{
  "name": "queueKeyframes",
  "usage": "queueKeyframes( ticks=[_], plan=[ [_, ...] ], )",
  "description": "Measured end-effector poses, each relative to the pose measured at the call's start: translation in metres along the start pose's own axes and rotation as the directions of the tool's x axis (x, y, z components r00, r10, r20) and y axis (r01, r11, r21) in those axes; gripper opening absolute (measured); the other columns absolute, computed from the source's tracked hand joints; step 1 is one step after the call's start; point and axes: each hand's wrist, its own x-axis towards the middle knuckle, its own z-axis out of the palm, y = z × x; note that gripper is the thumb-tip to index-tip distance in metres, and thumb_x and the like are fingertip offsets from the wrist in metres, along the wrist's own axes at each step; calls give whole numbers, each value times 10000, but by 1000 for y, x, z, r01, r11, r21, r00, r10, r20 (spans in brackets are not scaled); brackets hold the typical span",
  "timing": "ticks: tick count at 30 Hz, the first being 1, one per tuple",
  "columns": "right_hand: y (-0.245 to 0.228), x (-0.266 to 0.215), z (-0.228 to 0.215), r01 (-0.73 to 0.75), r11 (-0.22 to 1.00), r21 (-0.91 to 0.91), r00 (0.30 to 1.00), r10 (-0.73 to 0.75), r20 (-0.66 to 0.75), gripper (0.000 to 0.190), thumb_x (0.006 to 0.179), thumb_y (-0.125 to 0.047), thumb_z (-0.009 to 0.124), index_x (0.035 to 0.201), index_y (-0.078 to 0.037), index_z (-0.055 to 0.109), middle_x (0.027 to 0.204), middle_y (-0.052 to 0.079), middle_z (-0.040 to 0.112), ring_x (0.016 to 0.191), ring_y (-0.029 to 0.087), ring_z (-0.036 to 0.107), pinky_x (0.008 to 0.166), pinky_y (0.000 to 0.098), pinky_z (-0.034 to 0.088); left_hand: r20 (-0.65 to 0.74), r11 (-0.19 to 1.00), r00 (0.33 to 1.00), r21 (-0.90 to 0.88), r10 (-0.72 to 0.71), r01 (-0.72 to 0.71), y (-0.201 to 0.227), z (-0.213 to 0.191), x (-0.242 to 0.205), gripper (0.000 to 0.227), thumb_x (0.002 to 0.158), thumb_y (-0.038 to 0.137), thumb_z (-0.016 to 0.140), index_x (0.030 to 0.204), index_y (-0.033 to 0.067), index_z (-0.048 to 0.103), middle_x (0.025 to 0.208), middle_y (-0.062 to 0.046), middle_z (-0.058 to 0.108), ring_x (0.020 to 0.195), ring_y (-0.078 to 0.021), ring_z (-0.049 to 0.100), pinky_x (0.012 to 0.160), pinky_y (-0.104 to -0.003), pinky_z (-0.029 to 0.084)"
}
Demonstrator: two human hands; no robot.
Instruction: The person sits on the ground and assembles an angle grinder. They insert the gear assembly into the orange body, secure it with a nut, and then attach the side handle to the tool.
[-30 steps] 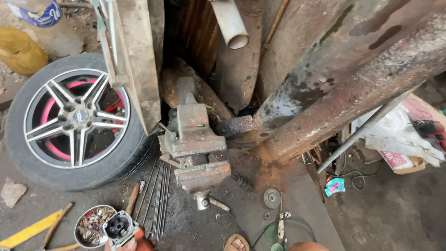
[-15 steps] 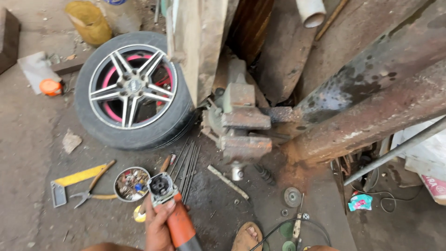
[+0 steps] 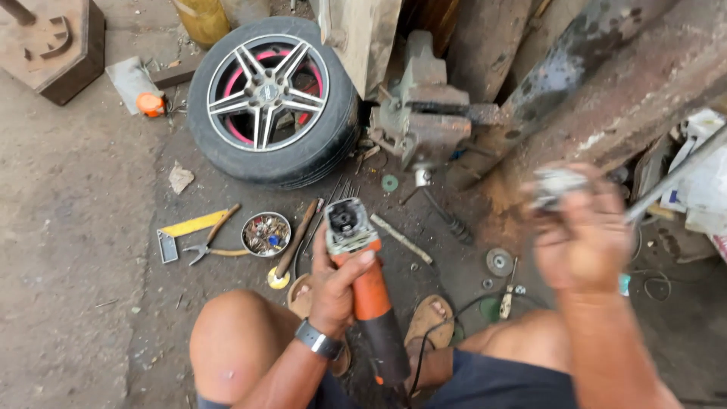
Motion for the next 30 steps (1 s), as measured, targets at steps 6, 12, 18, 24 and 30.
queueKeyframes(
  ticks=[6, 12, 18, 24, 30],
  plan=[
    [53, -84, 60, -179, 897, 405, 944, 41, 326, 442, 920, 121, 609, 1357, 84, 557, 1443, 400, 554, 1224, 558, 647, 923, 517, 653, 124, 975, 988, -213, 95, -67, -36, -10, -37, 948, 648, -2, 884, 1511, 124, 513, 1133, -176, 713, 968, -274, 723, 798, -456, 663],
    [77, -112, 62, -159, 913, 376, 911, -12, 413, 797, 756, 154, 714, 1482, 64, 399, 1415, 426, 530, 1299, 523, 605, 1044, 600, 568, 184, 974, 979, -221, 88, -46, -57, -43, -50, 1002, 691, -23, 881, 1575, 99, 424, 1280, -208, 692, 1087, -294, 720, 844, -432, 677],
    [82, -128, 54, -172, 952, 255, 901, 48, 431, 682, 596, 213, 798, 1212, 132, 517, 1312, 414, 598, 1234, 466, 662, 949, 504, 655, 181, 966, 982, -259, 57, -8, -60, -57, -55, 1019, 705, -14, 873, 1591, 102, 382, 1342, -209, 663, 1139, -362, 703, 845, -486, 674],
    [86, -128, 42, -16, 1000, 20, 890, 5, 457, 635, 618, 170, 835, 1199, 159, 578, 1310, 382, 602, 1221, 368, 676, 985, 426, 632, 190, 947, 976, -317, 108, -43, -78, -70, -47, 999, 756, -19, 851, 1611, 145, 363, 1376, -246, 639, 1121, -476, 691, 848, -560, 684],
    [78, -136, 50, -64, 998, 24, 899, 47, 435, 688, 682, 183, 761, 1312, 206, 484, 1282, 428, 594, 1221, 410, 663, 999, 500, 612, 178, 939, 977, -340, 121, -55, -71, -65, -49, 1002, 712, -52, 849, 1588, 123, 396, 1362, -270, 643, 1108, -499, 691, 841, -607, 665]
  ],
)
